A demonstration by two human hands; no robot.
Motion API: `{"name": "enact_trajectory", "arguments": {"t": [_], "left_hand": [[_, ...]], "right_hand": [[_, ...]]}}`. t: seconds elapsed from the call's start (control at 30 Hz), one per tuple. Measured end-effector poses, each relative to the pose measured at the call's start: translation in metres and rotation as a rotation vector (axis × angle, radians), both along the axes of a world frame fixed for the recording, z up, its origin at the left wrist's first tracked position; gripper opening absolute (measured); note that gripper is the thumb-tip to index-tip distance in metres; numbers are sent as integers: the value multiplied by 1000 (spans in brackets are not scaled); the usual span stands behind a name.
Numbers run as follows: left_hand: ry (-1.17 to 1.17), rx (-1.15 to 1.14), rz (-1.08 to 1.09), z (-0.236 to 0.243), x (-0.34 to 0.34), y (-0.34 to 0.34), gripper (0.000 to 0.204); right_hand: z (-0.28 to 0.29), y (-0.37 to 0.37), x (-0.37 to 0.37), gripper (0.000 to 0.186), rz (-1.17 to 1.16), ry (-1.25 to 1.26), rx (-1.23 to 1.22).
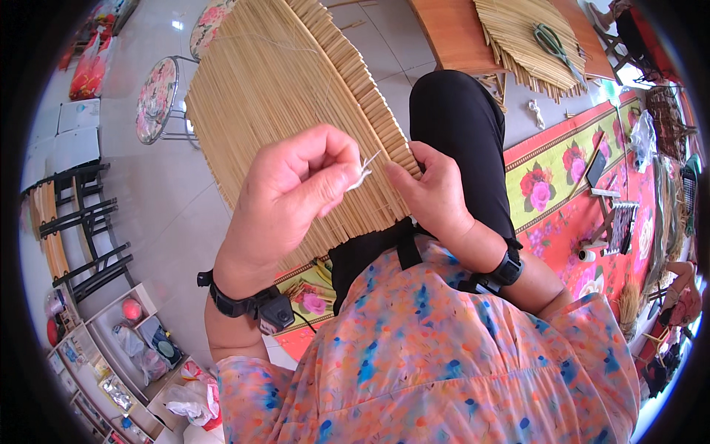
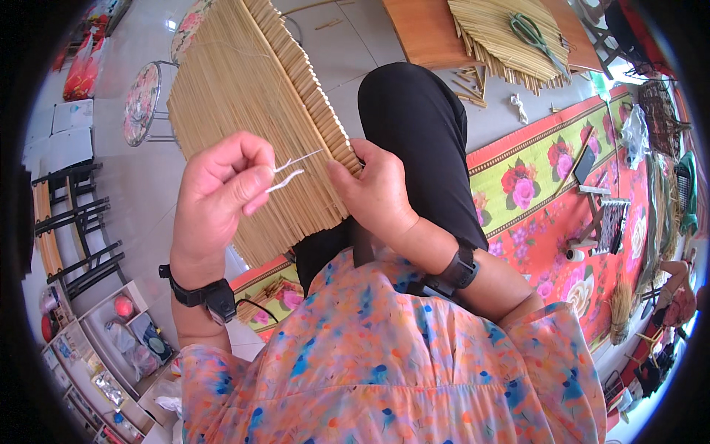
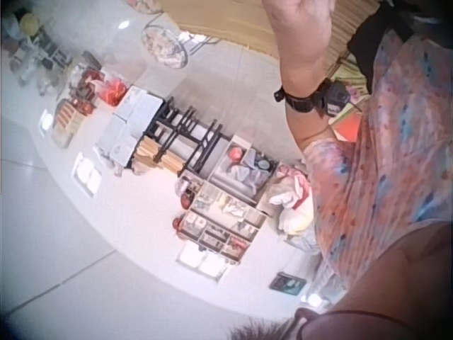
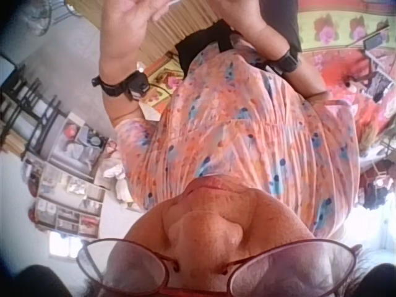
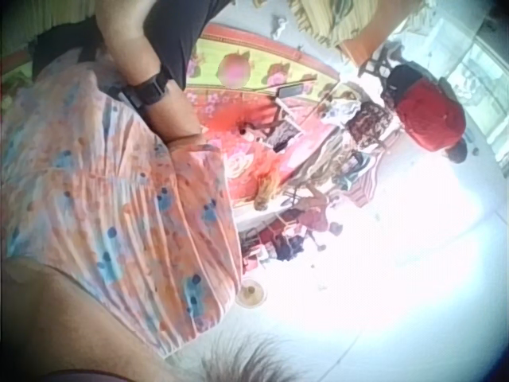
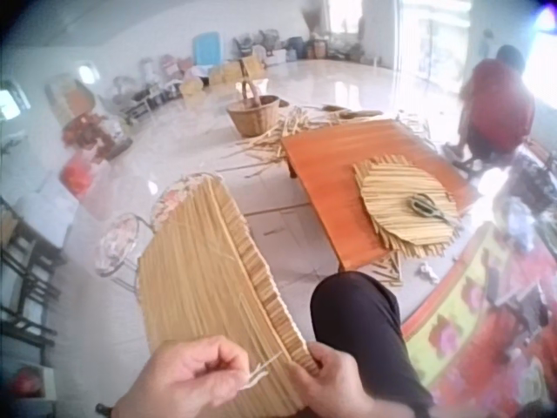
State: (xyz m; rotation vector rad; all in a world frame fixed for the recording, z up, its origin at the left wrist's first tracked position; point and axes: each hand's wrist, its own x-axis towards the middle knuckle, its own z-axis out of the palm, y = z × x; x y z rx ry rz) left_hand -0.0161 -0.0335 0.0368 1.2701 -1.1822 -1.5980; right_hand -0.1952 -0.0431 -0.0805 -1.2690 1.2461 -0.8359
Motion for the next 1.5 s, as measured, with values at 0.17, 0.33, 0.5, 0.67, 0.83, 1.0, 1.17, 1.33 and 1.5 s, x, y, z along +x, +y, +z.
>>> {"name": "enact_trajectory", "arguments": {"t": [0.17, 0.33, 0.5, 0.67, 0.83, 1.0, 1.17, 1.33, 1.5], "left_hand": [[-3, 1, 48, -3, 9, 5, 12], [-457, -385, -324, -2, 19, 17, 14], [-826, -444, 163, -37, 65, 19, 36], [-1428, 3, 913, -183, 226, 90, 61], [-961, 607, 1032, -270, 276, 144, 75], [-391, 715, 996, -220, 214, 143, 71], [52, 302, 1284, -299, 269, 163, 50], [243, 177, 1433, -265, 251, 141, 41], [241, 65, 1426, -210, 246, 133, 41]], "right_hand": [[-1, 0, 0, 22, -1, 11, 5], [2, -1, -2, 20, 20, -28, 24], [-3, 0, -3, 17, -4, -58, 45], [-16, 0, 4, 35, 89, -92, -58], [-3, -3, -5, 37, 97, -130, 98], [-8, -2, -5, 31, 135, -119, 83], [-13, -2, -3, 23, 131, -273, 86], [-15, 3, -11, 21, 95, -312, 70], [-8, 28, -28, 22, 205, -423, 79]]}}
